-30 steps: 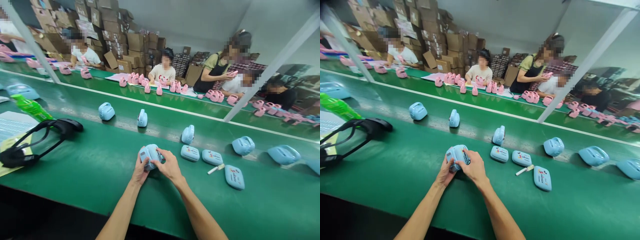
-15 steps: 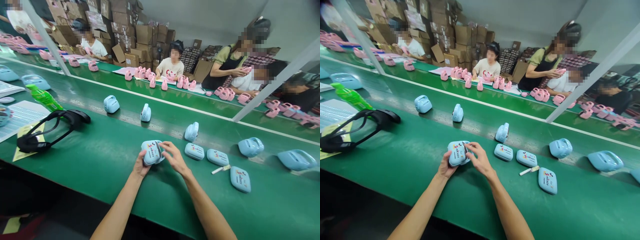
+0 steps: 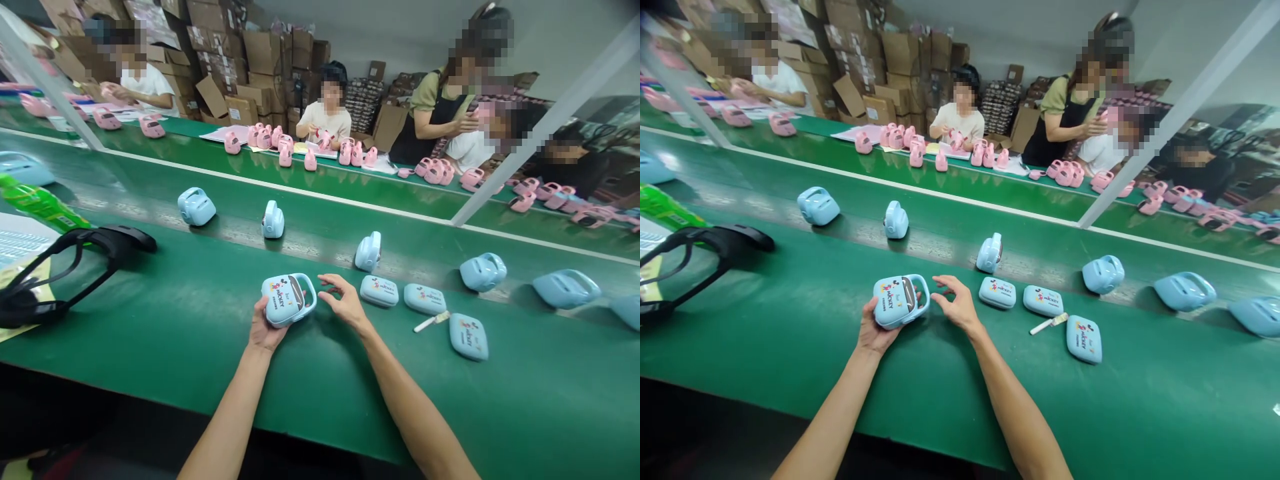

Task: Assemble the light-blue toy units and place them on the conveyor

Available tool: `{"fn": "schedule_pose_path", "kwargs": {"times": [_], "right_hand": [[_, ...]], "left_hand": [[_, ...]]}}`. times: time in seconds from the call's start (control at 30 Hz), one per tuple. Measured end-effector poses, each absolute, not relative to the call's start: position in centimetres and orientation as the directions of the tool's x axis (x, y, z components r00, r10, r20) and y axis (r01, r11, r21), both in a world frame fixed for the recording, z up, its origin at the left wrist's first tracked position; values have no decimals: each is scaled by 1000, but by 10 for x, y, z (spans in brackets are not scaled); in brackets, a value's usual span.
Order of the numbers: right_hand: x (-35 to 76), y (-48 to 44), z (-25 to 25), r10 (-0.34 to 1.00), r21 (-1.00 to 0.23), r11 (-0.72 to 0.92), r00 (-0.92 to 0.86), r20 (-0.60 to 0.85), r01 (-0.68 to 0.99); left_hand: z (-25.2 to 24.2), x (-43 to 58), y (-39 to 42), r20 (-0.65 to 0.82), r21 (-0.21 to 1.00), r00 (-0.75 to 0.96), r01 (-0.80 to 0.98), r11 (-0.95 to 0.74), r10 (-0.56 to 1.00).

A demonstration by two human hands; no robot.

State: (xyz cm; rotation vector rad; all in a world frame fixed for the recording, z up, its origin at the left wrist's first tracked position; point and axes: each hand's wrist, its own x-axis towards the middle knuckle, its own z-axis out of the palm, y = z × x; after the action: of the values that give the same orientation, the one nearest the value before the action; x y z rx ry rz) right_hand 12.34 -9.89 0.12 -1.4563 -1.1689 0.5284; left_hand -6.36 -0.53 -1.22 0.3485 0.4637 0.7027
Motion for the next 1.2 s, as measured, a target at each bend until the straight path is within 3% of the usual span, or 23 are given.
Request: {"fn": "schedule_pose_path", "kwargs": {"times": [0.1, 0.3, 0.57, 0.73, 0.83, 0.97, 1.1, 1.2], "right_hand": [[113, -103, 15, 901, -833, 233, 212, 379, 502], [98, -102, 20, 949, -782, 275, -28, 313, 559], [96, -99, 16, 928, -821, 327, 6, 373, 468], [108, -104, 23, 876, -891, 412, 187, 445, 192], [115, -107, 28, 877, -904, 407, 219, 427, 133], [113, -110, 37, 892, -865, 384, 113, 438, 323], [102, -110, 35, 915, -685, 375, -132, 381, 624], [100, -107, 26, 913, -596, 388, -204, 354, 703]], "left_hand": [[-12, -61, -7, -324, 512, 625, -515, 687, 710], [-15, -56, -12, -317, 592, 625, -457, 664, 713], [-23, -58, -10, -281, 557, 660, -478, 679, 696], [-17, -69, -10, -58, 512, 828, -455, 728, 558], [-10, -74, -14, 16, 516, 839, -473, 714, 544], [-10, -72, -15, -73, 543, 808, -460, 702, 585], [-15, -67, -14, -214, 626, 702, -436, 647, 680], [-13, -63, -17, -242, 703, 628, -412, 580, 740]]}}
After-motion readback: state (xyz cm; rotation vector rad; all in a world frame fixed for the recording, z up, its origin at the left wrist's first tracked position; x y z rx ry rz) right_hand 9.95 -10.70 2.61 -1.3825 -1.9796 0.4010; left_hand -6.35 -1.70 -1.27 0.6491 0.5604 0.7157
